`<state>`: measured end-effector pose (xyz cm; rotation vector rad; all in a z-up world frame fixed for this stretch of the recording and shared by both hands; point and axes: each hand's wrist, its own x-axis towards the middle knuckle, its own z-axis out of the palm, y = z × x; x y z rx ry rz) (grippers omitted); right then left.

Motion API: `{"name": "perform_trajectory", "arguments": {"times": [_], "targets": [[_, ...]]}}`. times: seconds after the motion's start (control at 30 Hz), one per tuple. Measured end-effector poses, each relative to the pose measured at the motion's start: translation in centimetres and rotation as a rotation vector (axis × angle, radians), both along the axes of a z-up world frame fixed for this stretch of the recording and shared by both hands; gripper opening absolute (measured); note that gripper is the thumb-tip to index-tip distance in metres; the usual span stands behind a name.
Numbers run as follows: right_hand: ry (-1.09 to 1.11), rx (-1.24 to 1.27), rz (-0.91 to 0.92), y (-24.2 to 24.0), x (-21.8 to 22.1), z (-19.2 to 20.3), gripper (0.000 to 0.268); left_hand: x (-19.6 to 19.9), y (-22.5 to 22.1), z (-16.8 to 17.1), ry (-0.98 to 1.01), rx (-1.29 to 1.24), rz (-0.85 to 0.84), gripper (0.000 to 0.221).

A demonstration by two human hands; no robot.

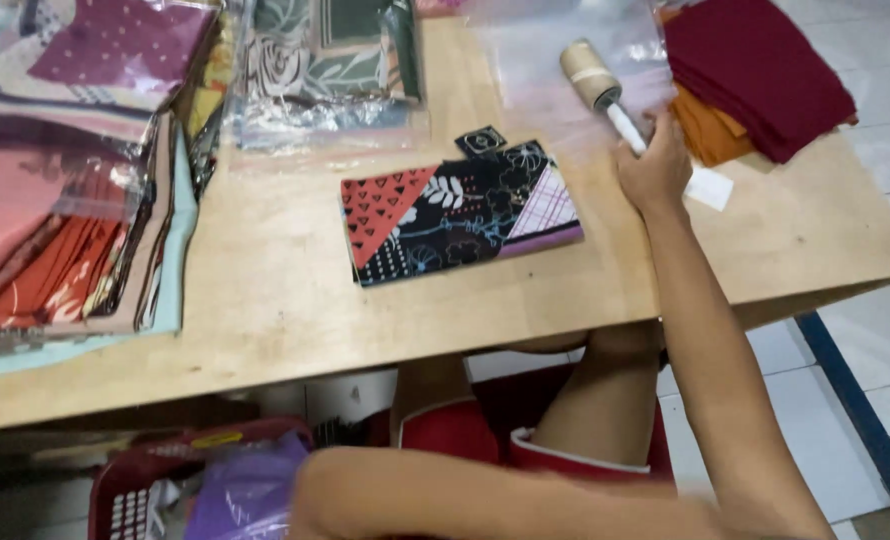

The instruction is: Cleaning a piece of folded fabric with a lint roller and then placing it into a plastic bag.

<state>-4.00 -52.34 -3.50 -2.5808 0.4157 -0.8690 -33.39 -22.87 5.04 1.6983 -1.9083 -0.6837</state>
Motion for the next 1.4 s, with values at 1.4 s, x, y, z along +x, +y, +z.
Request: {"name": "perform_trajectory", "arguments": {"times": [1.4], "targets": [[0.461, 0.552, 0.492, 13.0, -2.3, 7.0, 0.019, 27.0, 20.1, 0.2, 0.223, 0.074, 1.189, 0.039]]}}
